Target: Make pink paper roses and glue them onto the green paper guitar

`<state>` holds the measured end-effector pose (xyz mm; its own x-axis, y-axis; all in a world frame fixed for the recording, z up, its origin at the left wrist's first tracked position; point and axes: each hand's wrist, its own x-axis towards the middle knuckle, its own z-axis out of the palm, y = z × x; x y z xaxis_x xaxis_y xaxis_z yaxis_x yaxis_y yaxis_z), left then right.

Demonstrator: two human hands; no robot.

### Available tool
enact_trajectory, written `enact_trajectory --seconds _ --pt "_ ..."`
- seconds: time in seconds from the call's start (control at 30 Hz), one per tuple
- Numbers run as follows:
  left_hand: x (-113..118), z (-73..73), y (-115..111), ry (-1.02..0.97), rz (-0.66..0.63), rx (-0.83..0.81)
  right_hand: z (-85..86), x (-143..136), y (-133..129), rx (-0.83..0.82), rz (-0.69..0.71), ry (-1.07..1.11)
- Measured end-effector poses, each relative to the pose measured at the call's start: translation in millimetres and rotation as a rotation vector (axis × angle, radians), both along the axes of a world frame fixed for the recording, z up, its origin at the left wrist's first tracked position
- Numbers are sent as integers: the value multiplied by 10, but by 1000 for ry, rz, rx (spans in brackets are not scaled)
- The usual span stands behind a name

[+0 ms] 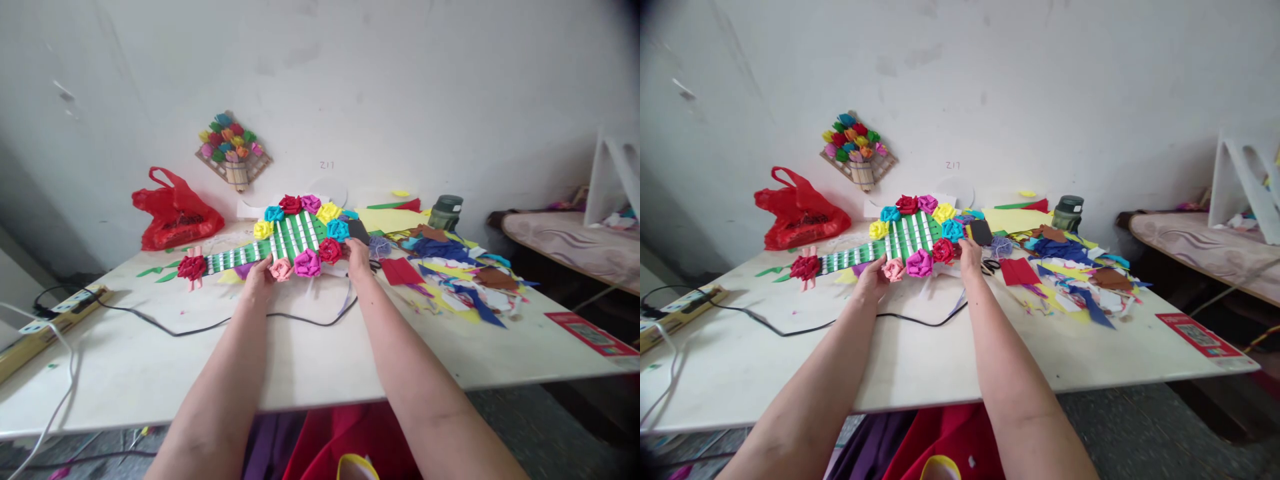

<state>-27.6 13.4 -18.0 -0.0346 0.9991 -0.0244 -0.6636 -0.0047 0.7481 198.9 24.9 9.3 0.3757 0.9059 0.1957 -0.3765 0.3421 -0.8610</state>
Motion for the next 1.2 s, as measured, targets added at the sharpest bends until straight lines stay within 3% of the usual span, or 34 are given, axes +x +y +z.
enact_trajectory --seconds 0.1,0.3,0.57,0.7,0.97,1.2 --pt "-5 0 -2 -9 -25 -5 5 11 -6 23 110 50" --pt "-8 -19 9 -2 -23 19 42 20 -41 1 165 96" --pt "10 -29 45 -1 200 76 67 91 -43 -142 -55 287" --pt "17 -40 55 -12 268 90 75 51 -64 -179 -77 303" --pt "41 -80 60 -38 246 135 -5 -209 -148 -207 171 46" --pt "70 -8 4 -110 216 96 -6 -298 -141 -221 230 20"
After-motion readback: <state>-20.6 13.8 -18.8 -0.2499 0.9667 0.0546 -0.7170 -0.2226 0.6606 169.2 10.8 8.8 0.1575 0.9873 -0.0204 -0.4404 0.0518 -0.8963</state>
